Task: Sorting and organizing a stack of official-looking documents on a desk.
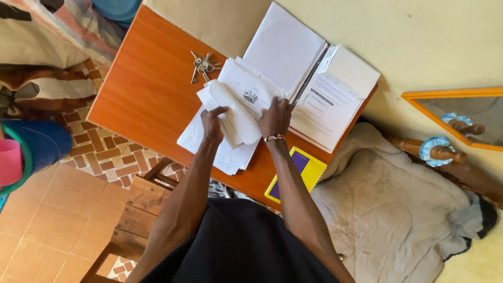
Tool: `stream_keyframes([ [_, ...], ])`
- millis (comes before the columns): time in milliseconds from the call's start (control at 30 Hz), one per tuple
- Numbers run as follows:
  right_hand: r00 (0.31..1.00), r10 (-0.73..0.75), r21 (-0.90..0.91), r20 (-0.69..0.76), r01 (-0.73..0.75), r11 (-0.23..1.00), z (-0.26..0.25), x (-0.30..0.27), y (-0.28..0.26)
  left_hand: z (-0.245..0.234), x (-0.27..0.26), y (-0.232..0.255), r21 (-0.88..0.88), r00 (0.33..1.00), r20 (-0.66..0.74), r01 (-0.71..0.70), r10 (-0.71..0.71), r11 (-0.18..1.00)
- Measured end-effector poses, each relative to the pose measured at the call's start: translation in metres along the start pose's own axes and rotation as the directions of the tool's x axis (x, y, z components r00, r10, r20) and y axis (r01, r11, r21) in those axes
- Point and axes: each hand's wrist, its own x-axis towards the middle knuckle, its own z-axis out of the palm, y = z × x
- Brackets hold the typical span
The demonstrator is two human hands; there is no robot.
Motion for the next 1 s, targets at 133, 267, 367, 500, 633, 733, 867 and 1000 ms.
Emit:
stream_keyframes([
  [133, 0.998, -0.053, -0.011, 0.032, 0.054, 0.998, 0.010, -0.007, 0.007, 0.001, 0.001, 0.000, -0.001, 1.000, 0.009, 0.007, -0.007, 1.000],
  [267, 0.970, -0.238, 0.321, 0.041, 0.212, 0.923, -0.016, -0.019, -0.011, 0.003, 0.000, 0.004, -0.076, 0.994, 0.093, -0.041, 0.048, 0.996],
  [367, 0.940, -0.336, 0.440, 0.058, 0.278, 0.854, -0.023, -0.039, -0.025, -0.010, 0.015, -0.014, -0.092, 0.993, 0.113, -0.022, 0.033, 0.996],
  [500, 0.883, -0.463, 0.281, 0.075, 0.427, 0.860, -0.023, -0.054, -0.046, -0.018, 0.020, -0.019, -0.207, 0.984, 0.165, -0.037, 0.072, 0.978],
  [633, 0.866, -0.473, 0.223, 0.162, 0.435, 0.872, -0.023, -0.054, -0.050, -0.001, -0.001, 0.005, -0.237, 0.987, 0.160, 0.020, 0.018, 0.971],
  [733, 0.883, -0.394, 0.268, 0.255, 0.327, 0.906, -0.005, -0.036, -0.024, -0.002, 0.007, -0.004, 0.171, 0.997, 0.074, -0.042, 0.030, 0.984],
  [867, 0.959, -0.284, 0.132, -0.003, 0.282, 0.950, 0.000, -0.004, 0.008, 0.000, 0.008, -0.005, 0.118, 0.998, 0.051, -0.032, 0.026, 0.993],
  [1000, 0.981, -0.188, 0.059, -0.042, 0.190, 0.980, -0.021, 0.007, 0.017, 0.001, 0.008, -0.003, 0.142, 1.000, 0.001, 0.010, -0.010, 0.990],
])
